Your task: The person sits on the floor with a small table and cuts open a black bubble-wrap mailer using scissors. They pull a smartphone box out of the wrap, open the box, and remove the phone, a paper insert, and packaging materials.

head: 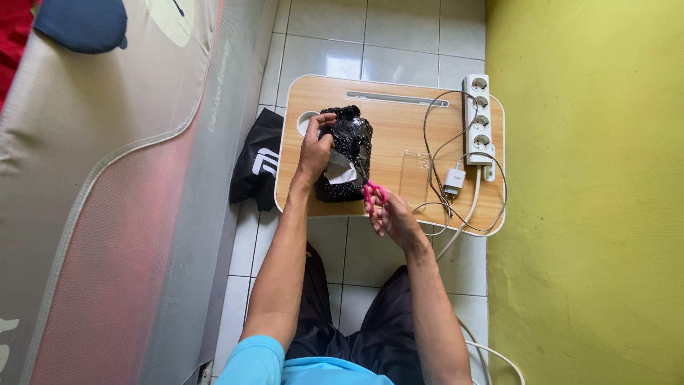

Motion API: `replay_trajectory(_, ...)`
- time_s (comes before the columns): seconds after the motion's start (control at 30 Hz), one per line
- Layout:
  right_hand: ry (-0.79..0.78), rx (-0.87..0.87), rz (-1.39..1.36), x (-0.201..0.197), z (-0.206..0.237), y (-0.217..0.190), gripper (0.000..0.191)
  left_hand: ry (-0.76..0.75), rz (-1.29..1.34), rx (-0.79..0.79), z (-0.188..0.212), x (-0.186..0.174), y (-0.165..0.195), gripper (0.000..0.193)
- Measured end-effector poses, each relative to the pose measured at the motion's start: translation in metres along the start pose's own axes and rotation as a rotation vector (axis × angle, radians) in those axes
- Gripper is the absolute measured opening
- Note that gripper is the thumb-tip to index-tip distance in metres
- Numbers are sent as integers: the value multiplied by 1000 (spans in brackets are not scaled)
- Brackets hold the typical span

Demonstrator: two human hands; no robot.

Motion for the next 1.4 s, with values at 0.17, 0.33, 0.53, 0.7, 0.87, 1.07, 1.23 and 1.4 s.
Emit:
replay_trajectory(0.17,-77,-50,-96,-3,3,11,42,-25,40,-42,3,2,10,43)
replay_trajectory(0.33,-65,-96,-16,-11,-12,1,39,-150,-7,-79,13,5,26,49)
replay_trajectory(0.53,26,-51,137,-17,-20,-14,33,-302,70,161,12,5,44,51)
replay_trajectory(0.7,96,10,355,-22,-6,-20,29,-394,-239,171,10,1,55,29)
replay_trajectory(0.87,97,11,284,-26,0,-17,26,-570,-445,66,8,-4,63,29)
replay_trajectory(1.07,64,-41,245,-25,-1,-8,27,-642,-439,168,8,-10,65,23)
replay_trajectory(1.23,-54,-17,84,-27,10,6,34,-568,-490,271,13,-10,57,14)
replay_trajectory(1.4,-223,-10,-96,-23,13,21,44,-615,-535,213,16,-4,53,12)
Point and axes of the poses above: each hand's wrist, its own z-axis away from the middle knuckle, its own x-axis out of the palm, y = z × x, the point moved 3 cm from there along -z, towards the middle knuckle, and after that the axes turned 12 degrees about x, right-handed, at the moved point
